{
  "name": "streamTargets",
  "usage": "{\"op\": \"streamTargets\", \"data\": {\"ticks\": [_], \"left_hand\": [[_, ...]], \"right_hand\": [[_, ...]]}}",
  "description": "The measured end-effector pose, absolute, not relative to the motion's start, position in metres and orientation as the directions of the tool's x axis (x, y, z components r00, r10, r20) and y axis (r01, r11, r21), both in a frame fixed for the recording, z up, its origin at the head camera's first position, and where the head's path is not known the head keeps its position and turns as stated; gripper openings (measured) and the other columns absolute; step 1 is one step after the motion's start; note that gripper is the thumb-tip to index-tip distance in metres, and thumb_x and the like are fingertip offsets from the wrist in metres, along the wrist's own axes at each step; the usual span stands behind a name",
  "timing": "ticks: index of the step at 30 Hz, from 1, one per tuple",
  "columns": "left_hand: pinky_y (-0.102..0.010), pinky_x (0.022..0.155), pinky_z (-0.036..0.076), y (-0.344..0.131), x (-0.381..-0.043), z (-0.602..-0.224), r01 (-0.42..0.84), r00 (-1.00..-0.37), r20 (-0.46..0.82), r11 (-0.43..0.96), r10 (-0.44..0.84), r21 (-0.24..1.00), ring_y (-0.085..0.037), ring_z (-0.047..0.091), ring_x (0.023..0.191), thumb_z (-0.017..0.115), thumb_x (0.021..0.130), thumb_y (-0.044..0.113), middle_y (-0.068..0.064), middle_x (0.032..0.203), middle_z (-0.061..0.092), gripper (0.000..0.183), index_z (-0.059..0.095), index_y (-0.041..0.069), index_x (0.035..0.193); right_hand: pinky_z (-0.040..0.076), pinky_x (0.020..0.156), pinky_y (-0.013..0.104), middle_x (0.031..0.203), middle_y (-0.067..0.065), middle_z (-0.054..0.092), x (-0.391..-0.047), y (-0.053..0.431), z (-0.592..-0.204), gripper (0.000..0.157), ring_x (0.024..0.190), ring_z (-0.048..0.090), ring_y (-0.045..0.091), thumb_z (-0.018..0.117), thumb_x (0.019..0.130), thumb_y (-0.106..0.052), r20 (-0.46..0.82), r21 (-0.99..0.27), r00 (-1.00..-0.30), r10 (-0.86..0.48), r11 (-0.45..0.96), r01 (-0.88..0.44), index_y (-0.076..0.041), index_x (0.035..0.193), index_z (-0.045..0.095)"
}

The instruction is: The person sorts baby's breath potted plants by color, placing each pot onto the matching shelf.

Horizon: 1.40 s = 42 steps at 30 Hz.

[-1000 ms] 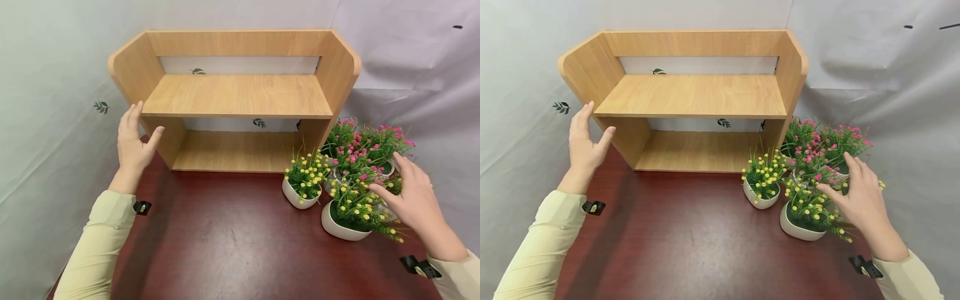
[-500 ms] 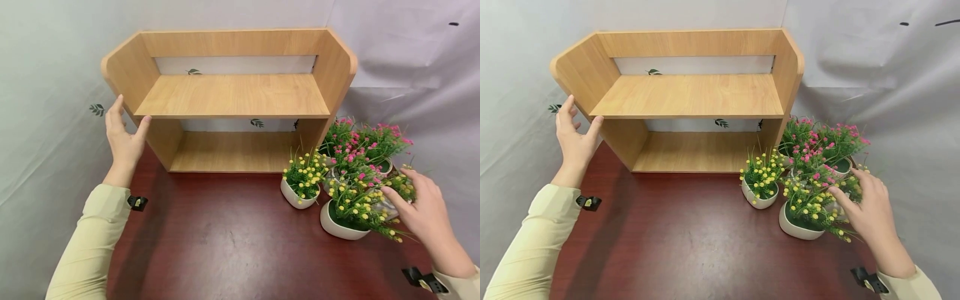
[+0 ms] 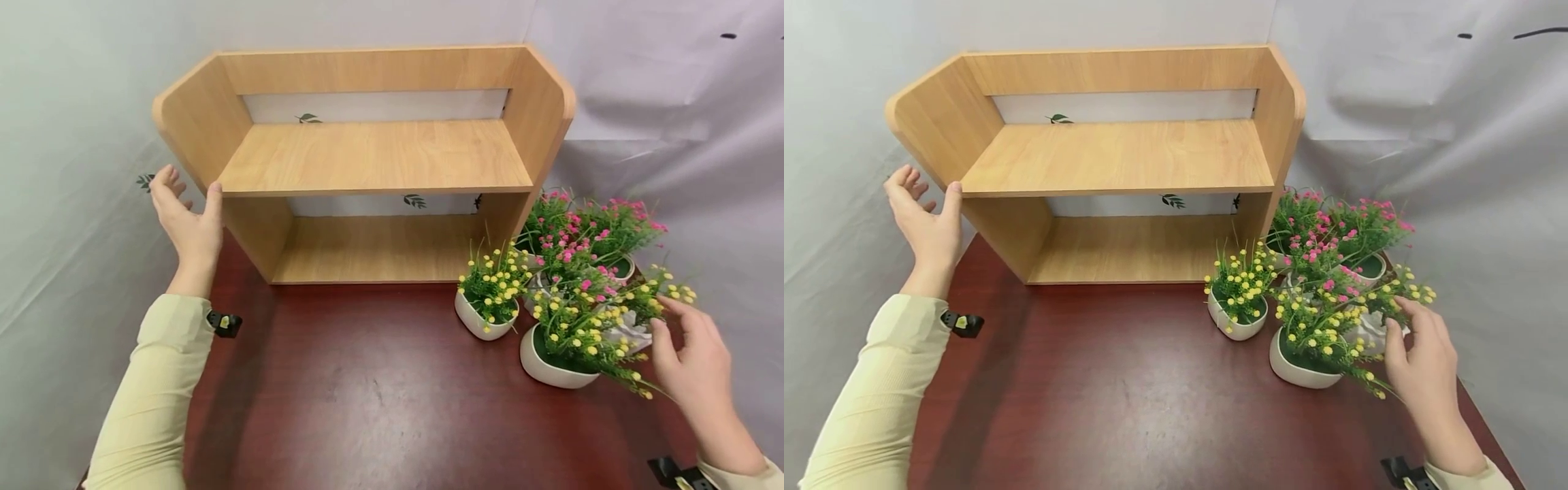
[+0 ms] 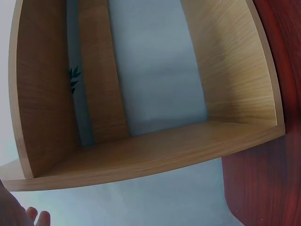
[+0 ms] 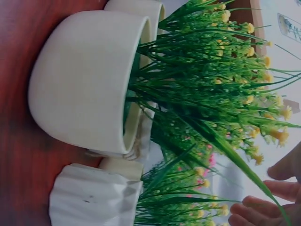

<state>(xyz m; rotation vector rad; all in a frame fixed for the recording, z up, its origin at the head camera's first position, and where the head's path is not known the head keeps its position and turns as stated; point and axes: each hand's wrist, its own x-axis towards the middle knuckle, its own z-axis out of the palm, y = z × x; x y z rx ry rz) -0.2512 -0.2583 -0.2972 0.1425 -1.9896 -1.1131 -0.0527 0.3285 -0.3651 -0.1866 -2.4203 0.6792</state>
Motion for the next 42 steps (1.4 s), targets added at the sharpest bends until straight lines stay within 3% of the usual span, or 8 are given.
{"op": "streamTargets", "data": {"ticks": [7, 14, 25, 30, 33, 37, 40, 42], "left_hand": [[-0.020, 0.093, 0.038, -0.264, -0.258, -0.301, 0.254, -0.660, 0.555, 0.544, -0.507, 0.800, -0.011, 0.046, 0.120, 0.062, 0.088, 0.034, -0.003, 0.135, 0.045, 0.053, 0.040, 0.016, 0.133], [-0.020, 0.088, 0.039, -0.276, -0.267, -0.304, 0.224, -0.671, 0.468, 0.444, -0.575, 0.868, -0.002, 0.047, 0.112, 0.062, 0.089, 0.030, 0.007, 0.128, 0.049, 0.047, 0.042, 0.022, 0.131], [-0.023, 0.090, 0.042, -0.277, -0.274, -0.311, 0.204, -0.705, 0.397, 0.368, -0.588, 0.907, -0.004, 0.051, 0.102, 0.057, 0.093, 0.029, 0.006, 0.123, 0.054, 0.040, 0.045, 0.027, 0.131], [-0.023, 0.087, 0.044, -0.274, -0.279, -0.313, 0.236, -0.710, 0.420, 0.371, -0.565, 0.898, -0.004, 0.054, 0.099, 0.053, 0.095, 0.023, 0.010, 0.112, 0.055, 0.033, 0.049, 0.026, 0.128], [-0.022, 0.086, 0.043, -0.272, -0.282, -0.313, 0.257, -0.714, 0.430, 0.365, -0.552, 0.895, -0.004, 0.054, 0.095, 0.050, 0.096, 0.019, 0.011, 0.108, 0.056, 0.030, 0.052, 0.025, 0.126], [-0.022, 0.088, 0.042, -0.271, -0.285, -0.313, 0.275, -0.725, 0.431, 0.348, -0.537, 0.896, -0.004, 0.053, 0.096, 0.049, 0.097, 0.017, 0.012, 0.106, 0.057, 0.031, 0.052, 0.025, 0.126], [-0.022, 0.089, 0.042, -0.271, -0.285, -0.313, 0.294, -0.738, 0.434, 0.332, -0.517, 0.896, -0.004, 0.053, 0.096, 0.049, 0.096, 0.016, 0.012, 0.105, 0.057, 0.032, 0.052, 0.024, 0.127], [-0.022, 0.088, 0.043, -0.271, -0.285, -0.313, 0.314, -0.745, 0.444, 0.326, -0.498, 0.892, -0.004, 0.053, 0.096, 0.050, 0.096, 0.014, 0.012, 0.104, 0.056, 0.032, 0.052, 0.022, 0.128]], "right_hand": [[0.027, 0.071, 0.016, 0.104, 0.027, 0.055, -0.049, 0.330, -0.378, 0.045, 0.098, 0.021, -0.028, 0.065, 0.072, 0.017, 0.559, -0.489, -0.782, 0.275, 0.871, -0.043, 0.009, 0.116, 0.059], [0.023, 0.072, -0.005, 0.099, 0.023, 0.057, -0.050, 0.329, -0.384, 0.037, 0.090, 0.027, -0.033, 0.069, 0.067, 0.019, 0.563, -0.482, -0.791, 0.237, 0.872, -0.082, 0.010, 0.103, 0.064], [0.036, 0.053, 0.014, 0.086, 0.022, 0.067, -0.043, 0.337, -0.403, 0.032, 0.071, 0.035, -0.026, 0.076, 0.068, 0.005, 0.333, -0.463, -0.927, 0.170, 0.887, -0.004, 0.001, 0.099, 0.067], [0.050, 0.057, 0.036, 0.094, 0.032, 0.063, -0.044, 0.343, -0.410, 0.044, 0.071, 0.065, 0.018, 0.074, 0.071, 0.000, 0.112, -0.446, -0.988, 0.107, 0.894, 0.047, 0.010, 0.110, 0.057], [0.053, 0.066, 0.051, 0.103, 0.037, 0.059, -0.045, 0.344, -0.415, 0.057, 0.086, 0.063, 0.047, 0.077, 0.074, -0.010, 0.008, -0.459, -0.997, 0.077, 0.886, 0.065, 0.013, 0.119, 0.049], [0.047, 0.076, 0.060, 0.112, 0.038, 0.055, -0.046, 0.346, -0.423, 0.068, 0.101, 0.055, 0.054, 0.081, 0.073, -0.022, -0.025, -0.475, -0.999, 0.043, 0.878, 0.049, 0.012, 0.121, 0.048], [0.049, 0.082, 0.045, 0.116, 0.034, 0.054, -0.045, 0.346, -0.428, 0.071, 0.107, 0.052, 0.047, 0.083, 0.070, -0.024, 0.009, -0.499, -1.000, -0.002, 0.867, -0.006, 0.011, 0.123, 0.050], [0.045, 0.085, 0.025, 0.119, 0.031, 0.055, -0.045, 0.346, -0.433, 0.072, 0.113, 0.053, 0.022, 0.083, 0.070, -0.024, 0.036, -0.526, -0.999, -0.034, 0.849, -0.048, 0.010, 0.125, 0.050]]}}
